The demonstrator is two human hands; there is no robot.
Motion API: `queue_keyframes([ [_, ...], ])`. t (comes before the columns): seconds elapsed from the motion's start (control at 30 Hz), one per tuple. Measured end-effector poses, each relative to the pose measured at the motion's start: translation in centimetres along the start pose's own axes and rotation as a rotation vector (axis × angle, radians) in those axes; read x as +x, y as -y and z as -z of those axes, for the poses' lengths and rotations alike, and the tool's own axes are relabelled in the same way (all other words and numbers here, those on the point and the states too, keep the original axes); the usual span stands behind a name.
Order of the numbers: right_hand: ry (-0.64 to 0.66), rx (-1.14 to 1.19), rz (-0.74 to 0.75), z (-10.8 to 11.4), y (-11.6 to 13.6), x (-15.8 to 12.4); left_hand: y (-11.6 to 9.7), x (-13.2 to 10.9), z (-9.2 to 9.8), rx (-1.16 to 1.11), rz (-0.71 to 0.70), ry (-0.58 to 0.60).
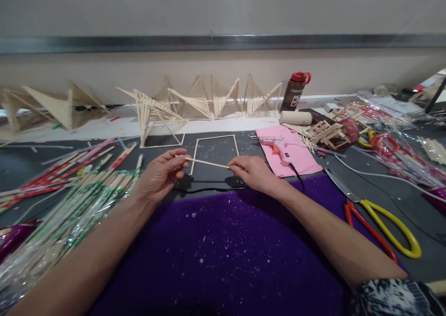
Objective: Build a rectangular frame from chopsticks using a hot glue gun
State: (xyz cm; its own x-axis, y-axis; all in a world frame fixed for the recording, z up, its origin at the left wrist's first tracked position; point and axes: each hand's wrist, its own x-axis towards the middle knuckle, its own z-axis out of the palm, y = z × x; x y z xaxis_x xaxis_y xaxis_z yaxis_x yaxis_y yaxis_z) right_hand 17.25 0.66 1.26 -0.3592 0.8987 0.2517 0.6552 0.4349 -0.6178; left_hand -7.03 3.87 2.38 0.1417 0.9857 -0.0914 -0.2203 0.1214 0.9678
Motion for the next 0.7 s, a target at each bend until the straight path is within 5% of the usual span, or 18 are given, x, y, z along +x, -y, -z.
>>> queue_keyframes([
  [0.2, 0.053, 0.133, -0.022, -1.6, 1.3, -0.5, 0.7, -0.8, -1.5, -0.068, 0.163, 0.053],
  [0.37, 0.243, 0.614, -0.222, -1.4, 1.2, -0.4, 0.7, -1.2, -1.7, 0.001, 0.122, 0.125],
  [0.57, 0.201, 0.927, -0.356, -1.3, 1.0, -0.2, 0.8, -1.4, -1.7, -0.028, 0.057, 0.167],
  [0.7, 0.127, 0.847, -0.389, -0.9, 0.3, 0.0, 0.4, -1.5, -1.9, -0.047, -0.028, 0.167],
])
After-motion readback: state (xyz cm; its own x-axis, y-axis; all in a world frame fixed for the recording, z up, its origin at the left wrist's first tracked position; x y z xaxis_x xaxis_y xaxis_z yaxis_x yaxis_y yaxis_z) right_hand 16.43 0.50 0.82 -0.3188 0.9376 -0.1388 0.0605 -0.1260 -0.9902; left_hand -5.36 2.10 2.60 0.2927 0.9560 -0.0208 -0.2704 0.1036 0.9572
